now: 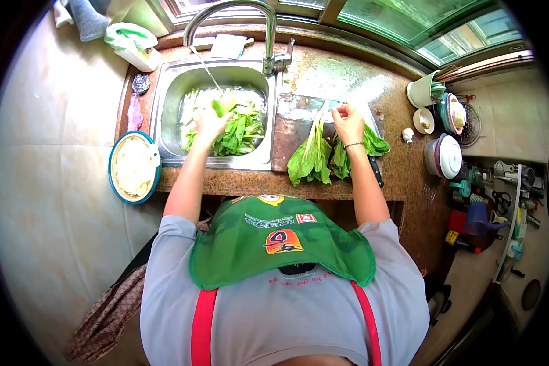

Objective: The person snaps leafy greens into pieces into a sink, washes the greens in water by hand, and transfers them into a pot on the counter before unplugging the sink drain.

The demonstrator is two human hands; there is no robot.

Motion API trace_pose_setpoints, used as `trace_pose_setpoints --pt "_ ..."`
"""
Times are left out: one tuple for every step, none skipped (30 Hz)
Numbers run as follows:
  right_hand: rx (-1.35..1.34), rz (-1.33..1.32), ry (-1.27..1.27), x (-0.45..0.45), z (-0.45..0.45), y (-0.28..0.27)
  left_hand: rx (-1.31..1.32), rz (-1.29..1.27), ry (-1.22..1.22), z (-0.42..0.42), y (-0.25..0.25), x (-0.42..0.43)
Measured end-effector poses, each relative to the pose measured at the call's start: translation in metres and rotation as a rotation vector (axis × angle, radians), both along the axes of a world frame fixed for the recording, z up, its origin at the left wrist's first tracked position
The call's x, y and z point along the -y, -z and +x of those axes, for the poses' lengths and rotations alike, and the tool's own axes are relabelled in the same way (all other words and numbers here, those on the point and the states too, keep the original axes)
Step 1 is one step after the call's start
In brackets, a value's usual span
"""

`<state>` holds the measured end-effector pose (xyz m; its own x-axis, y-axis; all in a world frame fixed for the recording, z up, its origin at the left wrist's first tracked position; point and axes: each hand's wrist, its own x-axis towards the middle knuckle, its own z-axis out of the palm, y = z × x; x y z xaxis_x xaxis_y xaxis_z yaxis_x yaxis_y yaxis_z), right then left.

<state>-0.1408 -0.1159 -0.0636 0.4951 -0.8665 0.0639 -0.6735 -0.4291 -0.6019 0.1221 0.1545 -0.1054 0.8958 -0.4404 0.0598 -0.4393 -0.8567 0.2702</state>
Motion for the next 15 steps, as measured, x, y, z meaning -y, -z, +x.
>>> trace_pose_setpoints --pt "-0.092 0.056 -0.019 0.009 -0.001 0.006 -0.082 -0.108 0.006 0.012 -0.001 -0.012" --pt "-0.091 0.054 -0.019 0.013 0.004 0.016 -0.081 -0.11 0.006 0.016 0.002 -0.015" --pt "-0.179 0.063 -0.027 0.011 0.01 0.019 -0.329 -0.177 0.064 0.016 -0.007 -0.017" --pt "-0.268 0.07 -0.036 0.01 0.015 0.022 -0.577 -0.245 0.121 0.014 -0.013 -0.019" --pt "-0.295 0.034 -0.037 0.007 0.021 0.025 -0.562 -0.299 0.156 0.002 -0.012 -0.015" --pt "-0.231 0.077 0.001 0.004 0.027 0.025 -0.625 -0.322 0.184 -0.015 -0.03 -0.009" --pt "-0.183 0.136 0.051 0.01 0.033 0.041 -0.629 -0.323 0.214 -0.029 -0.036 -0.001" --pt "-0.136 0.195 0.101 0.017 0.037 0.058 -0.632 -0.324 0.244 -0.04 -0.041 0.006" --pt "-0.135 0.194 0.098 0.016 0.039 0.051 -0.663 -0.345 0.279 -0.05 -0.046 0.012" --pt "-0.065 0.459 0.127 0.016 0.042 0.037 -0.694 -0.366 0.315 -0.06 -0.049 0.019" --pt "0.006 0.723 0.154 0.013 0.044 0.024 -0.678 -0.417 0.357 -0.07 -0.048 0.025" --pt "0.086 0.737 0.135 0.011 0.043 0.02 -0.66 -0.468 0.396 -0.08 -0.047 0.031" --pt "0.153 0.793 0.101 0.016 0.043 0.025 -0.71 -0.41 0.405 -0.09 -0.069 0.037" --pt "0.219 0.85 0.069 0.02 0.043 0.031 -0.696 -0.519 0.457 -0.097 -0.061 0.043" --pt "0.218 0.85 0.064 0.015 0.044 0.025 -0.693 -0.536 0.493 -0.105 -0.066 0.05"
